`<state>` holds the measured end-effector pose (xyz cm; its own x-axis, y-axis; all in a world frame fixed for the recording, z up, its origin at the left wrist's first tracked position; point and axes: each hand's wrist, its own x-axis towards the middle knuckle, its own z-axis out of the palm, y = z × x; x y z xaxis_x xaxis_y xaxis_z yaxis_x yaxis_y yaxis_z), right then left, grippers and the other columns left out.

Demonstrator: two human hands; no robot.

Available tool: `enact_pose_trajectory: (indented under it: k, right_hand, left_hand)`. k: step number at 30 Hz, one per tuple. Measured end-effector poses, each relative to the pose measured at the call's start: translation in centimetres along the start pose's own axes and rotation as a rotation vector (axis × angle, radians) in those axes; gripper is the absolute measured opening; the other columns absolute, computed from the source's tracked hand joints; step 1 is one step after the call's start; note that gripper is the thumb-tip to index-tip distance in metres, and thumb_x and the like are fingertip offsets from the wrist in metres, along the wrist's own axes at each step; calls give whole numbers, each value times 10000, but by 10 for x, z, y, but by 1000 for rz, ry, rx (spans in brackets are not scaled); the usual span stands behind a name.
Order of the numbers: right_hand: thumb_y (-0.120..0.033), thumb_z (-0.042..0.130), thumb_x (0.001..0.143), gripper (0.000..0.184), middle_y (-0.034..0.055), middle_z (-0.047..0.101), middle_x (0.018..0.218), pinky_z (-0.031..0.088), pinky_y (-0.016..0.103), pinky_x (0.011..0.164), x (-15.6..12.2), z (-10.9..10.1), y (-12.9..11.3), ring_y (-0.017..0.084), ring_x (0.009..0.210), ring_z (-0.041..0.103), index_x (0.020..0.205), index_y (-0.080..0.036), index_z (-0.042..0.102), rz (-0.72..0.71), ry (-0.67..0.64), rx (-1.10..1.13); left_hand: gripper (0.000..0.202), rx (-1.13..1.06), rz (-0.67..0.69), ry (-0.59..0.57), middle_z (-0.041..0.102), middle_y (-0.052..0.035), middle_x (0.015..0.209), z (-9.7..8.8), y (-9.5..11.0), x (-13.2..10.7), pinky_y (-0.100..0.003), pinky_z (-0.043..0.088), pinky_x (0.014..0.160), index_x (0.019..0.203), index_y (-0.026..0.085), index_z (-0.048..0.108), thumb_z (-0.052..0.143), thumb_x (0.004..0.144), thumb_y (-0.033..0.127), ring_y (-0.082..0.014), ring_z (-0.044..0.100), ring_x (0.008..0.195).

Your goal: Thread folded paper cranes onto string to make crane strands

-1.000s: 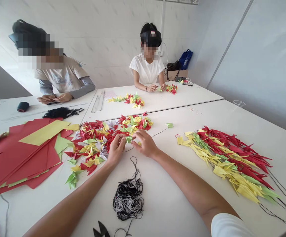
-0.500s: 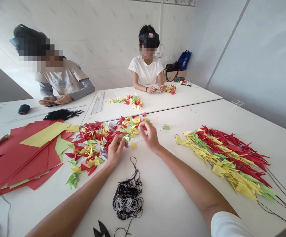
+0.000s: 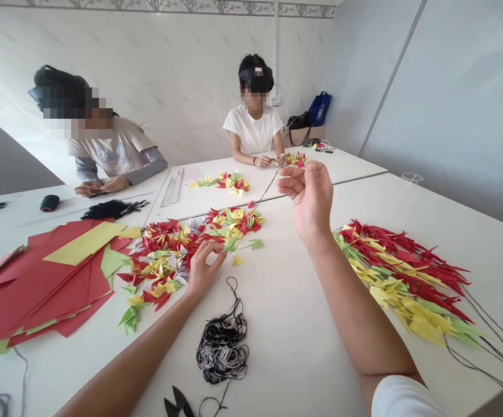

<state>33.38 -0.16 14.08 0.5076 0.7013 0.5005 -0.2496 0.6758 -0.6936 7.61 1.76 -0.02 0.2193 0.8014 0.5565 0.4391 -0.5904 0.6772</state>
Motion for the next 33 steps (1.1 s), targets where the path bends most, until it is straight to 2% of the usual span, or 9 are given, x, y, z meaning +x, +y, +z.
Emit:
enact_pose_trajectory:
  k: [4,10,15,18,21,24,27,29,33]
  right_hand:
    - [-463,635,920,263,-21,756,885,616,227,683,0,1,-22,127,799,754,877,-237,507,-11,47,66]
    - [-448,582,953,219,8,762,1018,627,280,791,-2,2,-36,167,1009,746,917,-240,522,-74,41,73]
    - [-468,539,967,216,19,745,1085,612,297,815,-1,-1,-43,181,1090,718,955,-253,527,-152,16,-11]
    - [-497,510,975,235,25,733,1123,606,303,809,1,-3,-45,188,1119,704,974,-263,525,-182,-15,-75]
    - [-514,510,974,248,34,728,1137,605,313,803,1,-5,-43,194,1113,703,978,-267,516,-200,-53,-107]
    - [-535,505,974,261,45,708,1188,605,322,799,0,-6,-42,205,1141,688,998,-275,516,-228,-86,-141]
    - [-561,495,972,281,51,665,1275,608,331,797,0,-7,-45,218,1194,659,1029,-288,522,-257,-104,-186]
    - [-567,506,967,284,49,651,1293,608,331,801,0,-7,-48,218,1199,654,1029,-290,526,-262,-123,-185]
    - [-545,569,949,284,38,699,1161,606,300,771,-3,-2,-45,182,1045,708,967,-264,534,-184,-229,-167]
  left_hand:
    - [118,51,-34,-5,659,-42,904,7,-2,3,-314,477,811,819,203,662,599,901,259,-193,614,888]
    - [89,111,-56,-83,669,-29,904,24,-5,7,-297,479,785,837,218,692,619,872,253,-184,623,868]
    - [89,148,-82,-157,671,-27,910,23,-3,7,-295,478,788,847,216,670,595,877,253,-187,629,889]
    - [137,156,-79,-201,687,-29,962,19,3,5,-300,484,790,998,223,644,568,895,273,-188,640,905]
    - [350,237,-39,-322,695,-34,1027,16,9,1,-337,492,833,1217,243,557,609,878,314,-213,646,958]
    - [321,385,50,-403,704,-32,988,14,9,0,-395,467,925,1201,245,560,580,881,244,-232,644,972]
    - [240,513,148,-400,709,-41,955,6,4,6,-411,451,941,1124,227,605,495,916,181,-233,645,952]
    - [207,585,183,-363,709,-56,994,-1,0,15,-417,450,945,1079,224,633,496,926,202,-246,642,979]
    - [229,682,159,-268,696,-77,1111,-13,-9,42,-417,449,955,1108,232,651,499,944,276,-267,631,1036]
